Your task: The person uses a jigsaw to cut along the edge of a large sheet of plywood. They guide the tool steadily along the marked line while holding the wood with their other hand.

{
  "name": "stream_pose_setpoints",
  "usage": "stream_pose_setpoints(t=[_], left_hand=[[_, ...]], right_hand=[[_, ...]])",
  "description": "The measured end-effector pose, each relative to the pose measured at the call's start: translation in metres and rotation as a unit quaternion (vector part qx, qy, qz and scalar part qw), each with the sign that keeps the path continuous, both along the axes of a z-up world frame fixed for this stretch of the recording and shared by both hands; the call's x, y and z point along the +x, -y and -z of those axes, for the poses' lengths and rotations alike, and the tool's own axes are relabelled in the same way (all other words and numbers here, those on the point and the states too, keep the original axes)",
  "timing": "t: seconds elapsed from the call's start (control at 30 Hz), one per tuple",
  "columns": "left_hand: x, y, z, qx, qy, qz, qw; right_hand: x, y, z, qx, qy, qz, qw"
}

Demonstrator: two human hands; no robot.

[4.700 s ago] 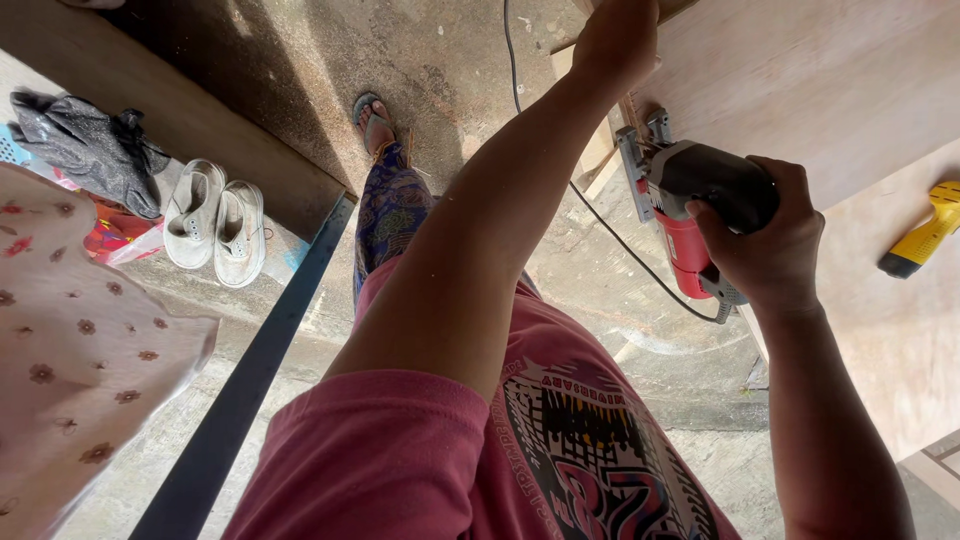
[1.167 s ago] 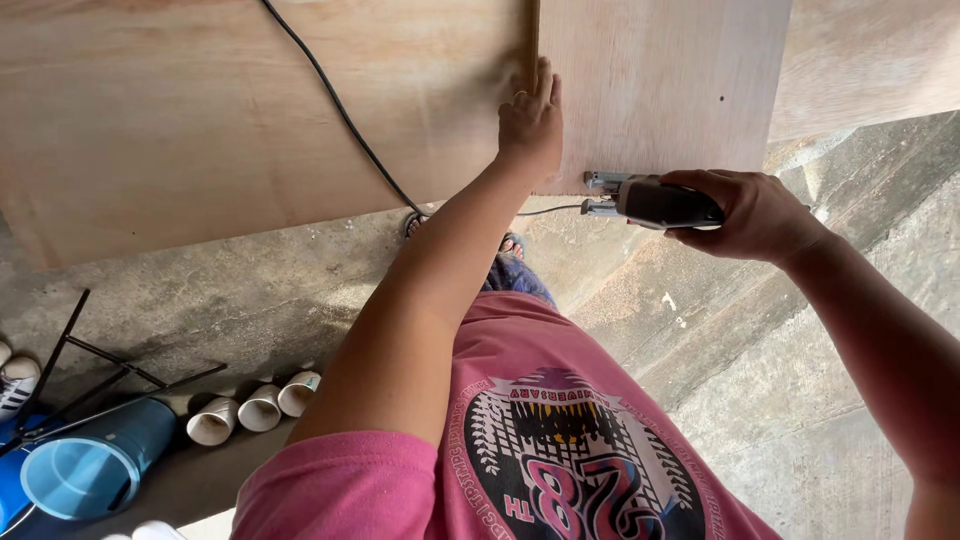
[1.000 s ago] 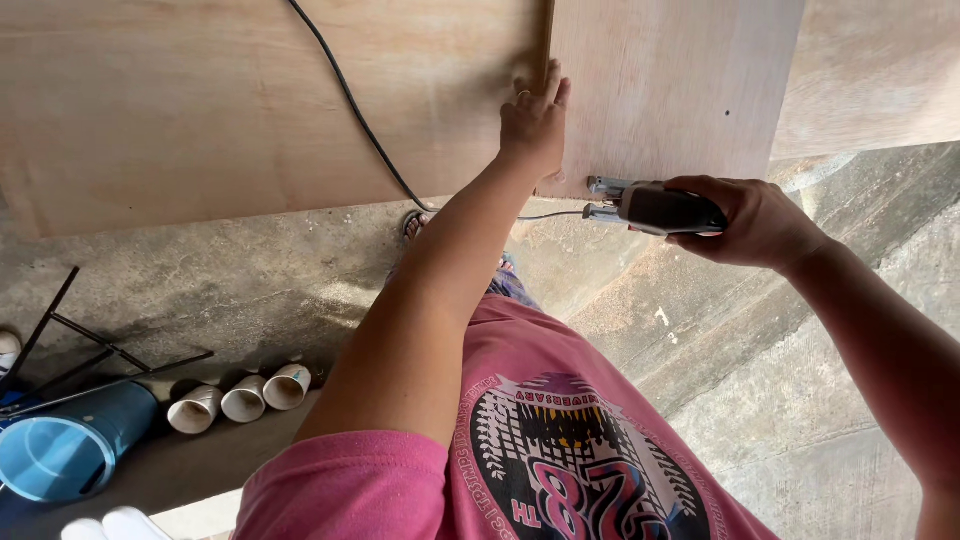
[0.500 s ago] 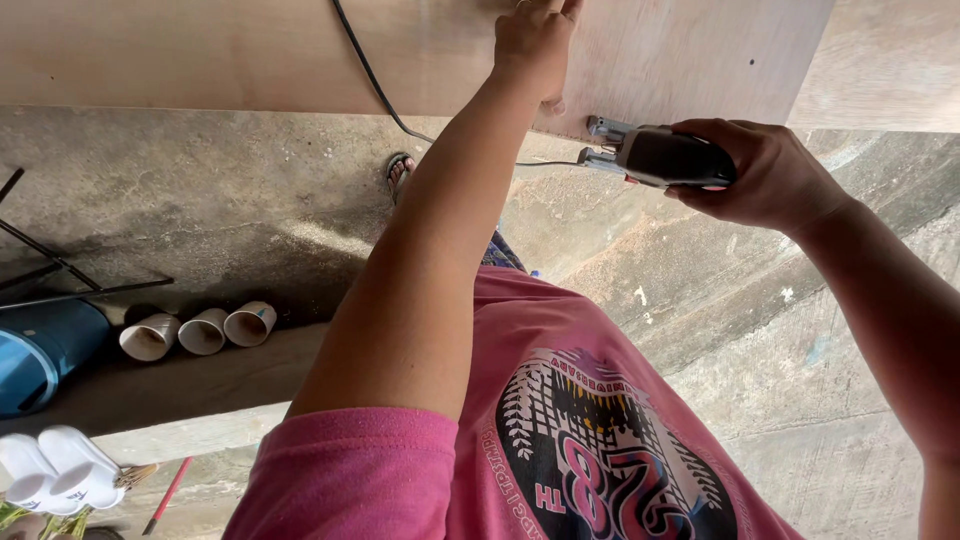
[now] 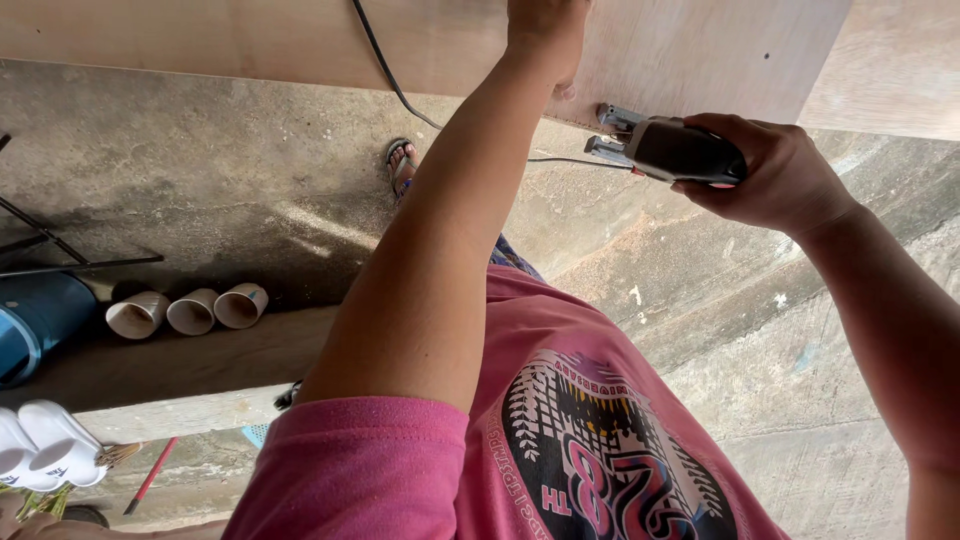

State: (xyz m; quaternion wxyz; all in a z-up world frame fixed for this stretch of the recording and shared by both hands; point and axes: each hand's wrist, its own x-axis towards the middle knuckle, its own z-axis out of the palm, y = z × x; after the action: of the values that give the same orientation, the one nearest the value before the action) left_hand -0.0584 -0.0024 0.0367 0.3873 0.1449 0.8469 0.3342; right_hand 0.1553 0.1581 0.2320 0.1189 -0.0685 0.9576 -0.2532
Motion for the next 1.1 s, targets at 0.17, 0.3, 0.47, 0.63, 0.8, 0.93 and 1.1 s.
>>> stream_pose_setpoints(t=[0.17,0.3,0.47,0.63,0.8,0.93,1.1], left_hand=[[-0.006,0.003,-0.023,0.004,0.003,-0.021,1.0],[-0.013,-0.026,0.075,-0.024,0.004,0.013,1.0],[-0.014,-0.012,0.029,-0.057,-0.139,0.128,0.98],[-0.016,-0.005,0.018,-0.088,-0.248,0.2,0.944],[-0.015,-0.005,0.017,-0.078,-0.261,0.193,0.942],[-0.015,-0.005,0.017,-0.074,-0.262,0.197,0.942],[-0.014,-0.011,0.042,-0.059,-0.292,0.187,0.936]], right_hand=[[-0.006,-0.003,-0.001,-0.028,0.002,0.008,1.0],[-0.009,-0.008,0.0,-0.021,0.013,0.015,1.0],[-0.012,-0.002,-0.007,-0.027,0.02,0.01,0.999],[-0.01,-0.003,-0.004,-0.016,-0.001,0.0,1.0],[-0.011,-0.001,-0.007,-0.03,0.007,0.002,1.0],[-0.01,-0.003,-0.002,-0.015,0.003,0.008,1.0],[-0.012,0.0,-0.005,-0.031,0.007,0.012,0.999]])
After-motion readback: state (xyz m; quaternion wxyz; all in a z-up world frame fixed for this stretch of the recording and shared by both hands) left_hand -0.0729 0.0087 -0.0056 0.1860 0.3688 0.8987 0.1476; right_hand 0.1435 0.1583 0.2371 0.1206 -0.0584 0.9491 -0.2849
